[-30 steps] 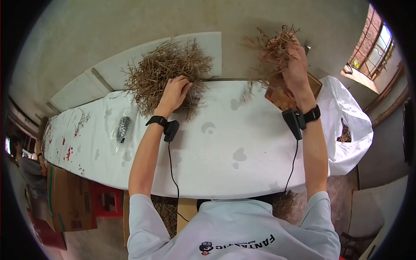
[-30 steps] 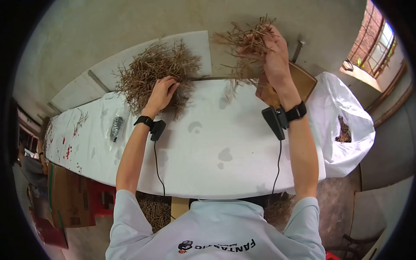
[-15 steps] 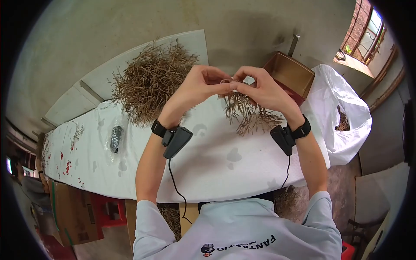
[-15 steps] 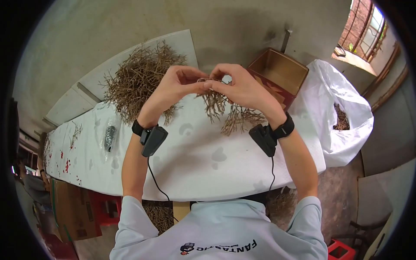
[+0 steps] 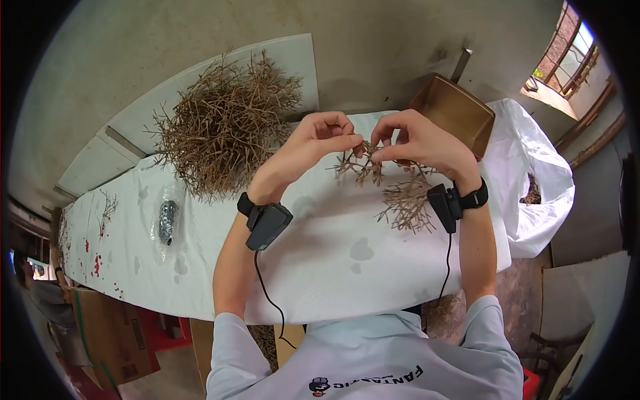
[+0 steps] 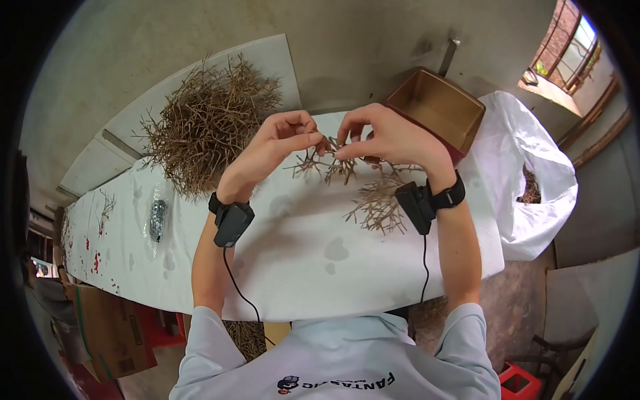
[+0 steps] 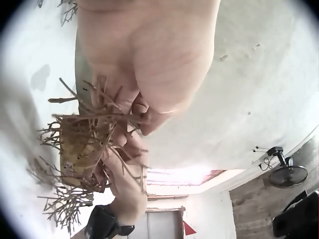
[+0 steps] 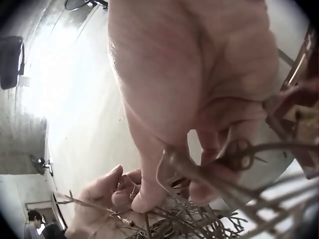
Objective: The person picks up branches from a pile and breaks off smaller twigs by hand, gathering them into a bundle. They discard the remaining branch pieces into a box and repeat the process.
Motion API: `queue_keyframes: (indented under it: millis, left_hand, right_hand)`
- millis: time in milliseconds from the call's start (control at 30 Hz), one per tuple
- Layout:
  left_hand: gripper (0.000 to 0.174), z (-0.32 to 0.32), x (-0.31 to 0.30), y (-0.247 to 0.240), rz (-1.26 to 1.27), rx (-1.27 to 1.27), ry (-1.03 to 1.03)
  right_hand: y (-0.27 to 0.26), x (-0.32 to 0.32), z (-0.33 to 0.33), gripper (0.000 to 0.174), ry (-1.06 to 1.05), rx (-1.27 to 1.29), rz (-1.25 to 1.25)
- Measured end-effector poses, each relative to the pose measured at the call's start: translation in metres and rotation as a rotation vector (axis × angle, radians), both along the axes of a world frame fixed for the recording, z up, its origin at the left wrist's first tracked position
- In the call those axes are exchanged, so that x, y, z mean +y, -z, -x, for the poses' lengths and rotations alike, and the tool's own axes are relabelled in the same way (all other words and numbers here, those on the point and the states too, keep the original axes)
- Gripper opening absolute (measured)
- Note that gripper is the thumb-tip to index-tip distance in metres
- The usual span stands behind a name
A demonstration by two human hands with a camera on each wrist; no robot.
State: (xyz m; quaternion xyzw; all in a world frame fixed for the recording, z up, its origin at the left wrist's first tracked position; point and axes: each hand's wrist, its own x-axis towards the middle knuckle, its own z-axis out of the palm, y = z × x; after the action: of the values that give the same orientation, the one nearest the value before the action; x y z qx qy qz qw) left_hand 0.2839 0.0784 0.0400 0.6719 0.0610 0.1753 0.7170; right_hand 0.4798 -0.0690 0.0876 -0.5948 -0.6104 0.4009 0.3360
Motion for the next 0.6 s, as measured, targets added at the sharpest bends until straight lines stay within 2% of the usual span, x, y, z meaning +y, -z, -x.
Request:
queue_keyframes:
  millis: [100,133,233,400,500,533,600]
  left_hand:
    - [0.017,0.003,0.004,-0.002,-0.015,0.087,0.021]
    - [0.017,0.005,0.004,-0.001,-0.006,0.095,0.021]
    - [0.017,0.011,0.009,0.001,-0.064,0.146,0.028]
    - [0.016,0.012,0.011,0.001,-0.021,0.205,0.144]
    - [0.019,0.010,0.007,-0.002,-0.228,0.263,0.090]
    - [0.019,0.009,0.007,0.001,-0.225,0.268,0.093]
    - [0.021,0.006,0.009,0.009,-0.178,0.250,0.018]
  right_hand:
    - [-0.005,0.007,0.010,0.024,0.062,-0.275,0.092]
    - [0.001,0.009,0.008,0.024,0.060,-0.267,0.101]
    - [0.017,0.016,-0.002,0.022,0.030,-0.413,-0.242]
    - [0.020,0.021,-0.012,0.020,-0.089,-0.228,-0.314]
    - [0.017,0.024,-0.008,0.020,-0.130,-0.022,0.090]
    - [0.021,0.027,-0.007,0.020,-0.128,-0.017,0.093]
    - [0.033,0.034,-0.007,0.022,-0.149,-0.054,-0.116]
